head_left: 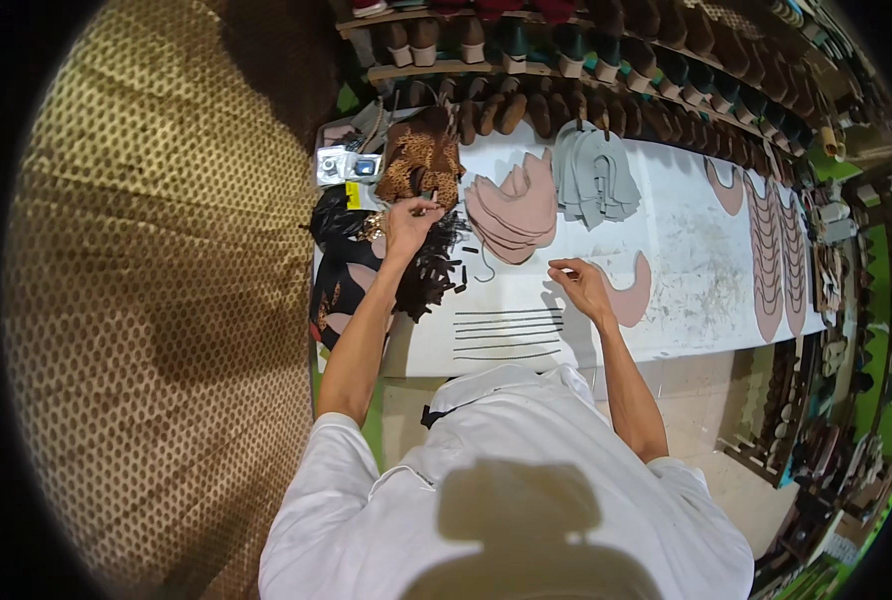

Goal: Organizing and stacking shoe upper components and bundles of laces on a factory workbench.

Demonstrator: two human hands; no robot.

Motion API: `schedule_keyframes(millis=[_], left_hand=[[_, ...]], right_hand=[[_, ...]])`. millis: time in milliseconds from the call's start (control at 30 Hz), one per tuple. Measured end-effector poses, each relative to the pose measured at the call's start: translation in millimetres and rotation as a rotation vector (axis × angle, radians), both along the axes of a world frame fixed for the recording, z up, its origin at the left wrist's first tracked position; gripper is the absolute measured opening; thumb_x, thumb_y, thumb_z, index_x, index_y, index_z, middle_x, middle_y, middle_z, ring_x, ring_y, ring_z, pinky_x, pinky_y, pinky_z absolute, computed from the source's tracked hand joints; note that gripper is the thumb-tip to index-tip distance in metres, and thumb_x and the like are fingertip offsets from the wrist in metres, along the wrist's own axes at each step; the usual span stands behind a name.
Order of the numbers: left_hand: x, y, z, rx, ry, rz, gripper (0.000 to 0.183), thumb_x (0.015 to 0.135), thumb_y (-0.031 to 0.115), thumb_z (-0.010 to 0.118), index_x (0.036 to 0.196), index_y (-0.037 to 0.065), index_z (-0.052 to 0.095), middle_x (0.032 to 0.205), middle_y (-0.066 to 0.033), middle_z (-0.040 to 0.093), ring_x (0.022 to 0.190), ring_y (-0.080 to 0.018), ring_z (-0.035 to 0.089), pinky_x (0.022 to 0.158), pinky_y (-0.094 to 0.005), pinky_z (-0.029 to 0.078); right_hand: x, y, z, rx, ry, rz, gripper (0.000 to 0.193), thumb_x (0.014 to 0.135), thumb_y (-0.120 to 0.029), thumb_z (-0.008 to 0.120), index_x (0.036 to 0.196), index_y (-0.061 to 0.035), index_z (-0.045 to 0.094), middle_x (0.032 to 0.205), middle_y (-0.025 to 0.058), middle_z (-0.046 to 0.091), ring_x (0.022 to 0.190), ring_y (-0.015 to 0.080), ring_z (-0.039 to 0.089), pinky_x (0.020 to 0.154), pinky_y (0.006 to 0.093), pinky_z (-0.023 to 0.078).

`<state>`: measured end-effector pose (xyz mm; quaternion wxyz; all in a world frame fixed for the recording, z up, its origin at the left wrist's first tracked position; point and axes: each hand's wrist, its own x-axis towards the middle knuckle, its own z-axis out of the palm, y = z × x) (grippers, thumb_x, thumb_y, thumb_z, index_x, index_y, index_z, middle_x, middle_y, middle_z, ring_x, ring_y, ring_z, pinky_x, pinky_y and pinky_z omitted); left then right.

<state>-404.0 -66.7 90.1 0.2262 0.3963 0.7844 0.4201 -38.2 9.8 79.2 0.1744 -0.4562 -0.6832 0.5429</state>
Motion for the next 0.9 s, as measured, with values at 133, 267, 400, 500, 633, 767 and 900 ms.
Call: schedule_keyframes(millis=[133,267,400,500,633,767,900], left_hand=[[-9.5,1.3,64.2,0.029,-0.263,-0.021,0.026,0.085,0.02,0.086,0.102,0.001,0.079,0.093,-0.005,0.075,0.085,-0.0132,0.067,0.08,-0.0276,0.051],[-16.0,-2.7,108.2,0.055,-0.317,-0.026,0.03,0.088,0.021,0.084,0.109,0.001,0.077,0.097,-0.0053,0.075,0.09,-0.0143,0.068,0.083,-0.0295,0.053],[-15.8,-2.1,132.6,0.063,-0.264,-0.103,0.03,0.089,0.022,0.083,0.11,0.001,0.077,0.098,-0.0062,0.075,0.093,-0.0148,0.068,0.085,-0.0312,0.053],[-0.8,-0.9,156.4,0.048,-0.265,-0.192,0.028,0.092,0.023,0.08,0.11,0.002,0.077,0.094,-0.0045,0.075,0.089,-0.0137,0.068,0.084,-0.0318,0.053],[13.3,-1.9,160.4,0.071,-0.385,-0.368,0.028,0.092,0.023,0.079,0.108,0.0,0.078,0.088,-0.0041,0.075,0.078,-0.011,0.067,0.073,-0.029,0.052],[26.4,-6.5,139.6,0.036,-0.39,-0.344,0.027,0.092,0.023,0.081,0.108,0.0,0.079,0.088,-0.0049,0.075,0.072,-0.0088,0.064,0.062,-0.0251,0.049],[37.2,-14.3,107.6,-0.006,-0.444,-0.464,0.029,0.094,0.023,0.08,0.112,0.0,0.079,0.085,-0.003,0.075,0.067,-0.0062,0.06,0.058,-0.0218,0.046]], right_hand=[[-30.4,8.2,10.1,0.06,0.021,0.058,0.034,0.095,-0.028,0.075,0.117,-0.0017,0.077,0.106,0.0132,0.076,0.087,0.0214,0.07,0.082,0.0336,0.056],[-80.9,23.3,55.1,0.091,0.058,0.168,0.034,0.098,-0.027,0.073,0.122,-0.0048,0.076,0.114,0.01,0.076,0.098,0.0181,0.069,0.089,0.0323,0.054],[-135.9,33.7,118.3,0.424,0.212,0.222,0.042,0.1,-0.039,0.068,0.125,-0.0058,0.075,0.124,0.0126,0.073,0.11,0.0213,0.067,0.099,0.0382,0.05],[-164.7,32.3,154.1,0.463,0.35,0.2,0.049,0.101,-0.047,0.065,0.129,-0.0083,0.073,0.131,0.0128,0.071,0.117,0.0239,0.065,0.102,0.042,0.048],[-173.3,40.6,157.0,0.317,0.322,0.342,0.054,0.099,-0.046,0.068,0.129,-0.0019,0.072,0.125,0.0184,0.074,0.115,0.0269,0.068,0.095,0.0386,0.053],[-149.9,46.2,137.8,0.036,0.264,0.422,0.048,0.096,-0.038,0.075,0.124,0.0005,0.075,0.1,0.0115,0.079,0.096,0.017,0.071,0.084,0.0326,0.055],[-111.6,51.2,115.0,-0.035,0.225,0.447,0.038,0.097,-0.033,0.077,0.12,-0.003,0.078,0.1,0.0046,0.076,0.095,0.0123,0.068,0.087,0.0299,0.055]])
